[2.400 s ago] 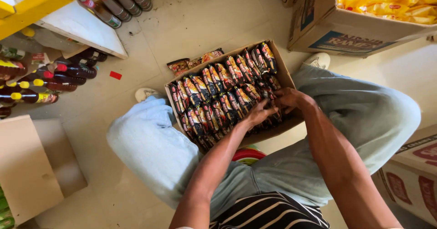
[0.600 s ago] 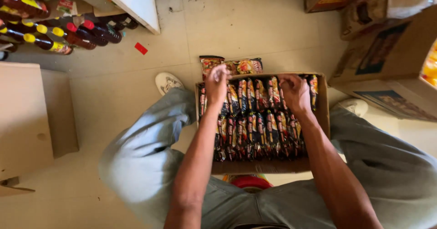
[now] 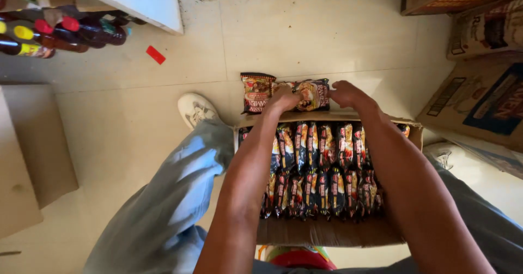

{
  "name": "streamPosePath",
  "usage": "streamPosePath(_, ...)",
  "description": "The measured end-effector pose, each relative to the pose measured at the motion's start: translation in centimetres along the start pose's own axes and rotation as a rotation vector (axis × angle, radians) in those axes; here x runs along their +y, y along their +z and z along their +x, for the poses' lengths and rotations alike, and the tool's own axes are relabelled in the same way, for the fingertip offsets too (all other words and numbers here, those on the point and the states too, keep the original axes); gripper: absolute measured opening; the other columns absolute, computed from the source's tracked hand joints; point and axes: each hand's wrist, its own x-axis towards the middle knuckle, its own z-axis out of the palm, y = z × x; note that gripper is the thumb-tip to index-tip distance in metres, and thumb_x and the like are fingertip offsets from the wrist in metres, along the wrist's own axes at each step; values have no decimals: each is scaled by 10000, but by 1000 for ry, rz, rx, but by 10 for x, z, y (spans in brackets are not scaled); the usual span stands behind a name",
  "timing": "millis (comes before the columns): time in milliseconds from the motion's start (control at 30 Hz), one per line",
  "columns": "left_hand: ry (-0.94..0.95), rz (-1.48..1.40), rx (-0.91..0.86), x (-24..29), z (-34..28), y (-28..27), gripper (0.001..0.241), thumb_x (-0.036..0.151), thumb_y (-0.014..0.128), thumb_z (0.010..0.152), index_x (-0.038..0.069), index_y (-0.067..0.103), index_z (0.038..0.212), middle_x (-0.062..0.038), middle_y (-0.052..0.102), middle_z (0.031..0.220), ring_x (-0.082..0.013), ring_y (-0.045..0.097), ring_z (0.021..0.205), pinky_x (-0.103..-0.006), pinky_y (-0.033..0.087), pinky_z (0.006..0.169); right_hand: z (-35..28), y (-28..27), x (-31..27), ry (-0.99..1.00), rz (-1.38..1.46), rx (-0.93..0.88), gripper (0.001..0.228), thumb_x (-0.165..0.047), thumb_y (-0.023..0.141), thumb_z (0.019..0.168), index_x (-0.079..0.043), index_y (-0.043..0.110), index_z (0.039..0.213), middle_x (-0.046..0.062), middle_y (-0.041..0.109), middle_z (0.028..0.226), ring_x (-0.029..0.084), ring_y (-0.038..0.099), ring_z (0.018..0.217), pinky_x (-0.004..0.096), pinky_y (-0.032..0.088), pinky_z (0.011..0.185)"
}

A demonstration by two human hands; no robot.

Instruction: The person organizes individual packets of instant noodles into a cardboard box on the shop floor.

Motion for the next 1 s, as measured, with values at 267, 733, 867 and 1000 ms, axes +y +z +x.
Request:
streamPosePath(267, -82, -185, 31, 2, -5, -4, 727, 381, 730, 906, -94, 527, 1418, -298, 582, 1433, -382, 617, 1294, -410, 459, 1125, -2, 7, -19, 125, 268, -271, 571, -271, 627, 947, -32, 538, 1458, 164, 627, 1393, 296, 618, 1138, 489, 557, 851)
streamPosePath(733, 222, -943, 290, 40, -102, -23, 641, 63, 708, 925, 89, 447, 1509, -236, 695, 1292, -260, 694, 1043, -297, 603, 816, -122, -35, -31, -185, 622, 174, 606, -249, 752, 916, 8, 562, 1430, 120, 728, 1091, 191, 663, 888, 332, 554, 770)
streamPosePath(867, 373, -994, 341, 39, -110, -10, 591, 13, 630, 932, 140, 510, 1496, -195, 640, 1394, -220, 691, 1107, -282, 619, 849, -167, -39, -34, -276, 676, 262, 575, -250, 743, 938, -9, 574, 1432, 115, 727, 1027, 160, 656, 879, 313, 548, 772)
streamPosePath(1000, 324, -904, 333, 73, -181, -14, 582, 38, 601, 932, 196, 509, 1485, -143, 562, 1484, -241, 687, 1105, -337, 571, 787, -225, -44, -41, -218, 585, 454, 639, -247, 809, 878, -88, 557, 1444, 151, 717, 1041, 169, 667, 865, 341, 579, 773)
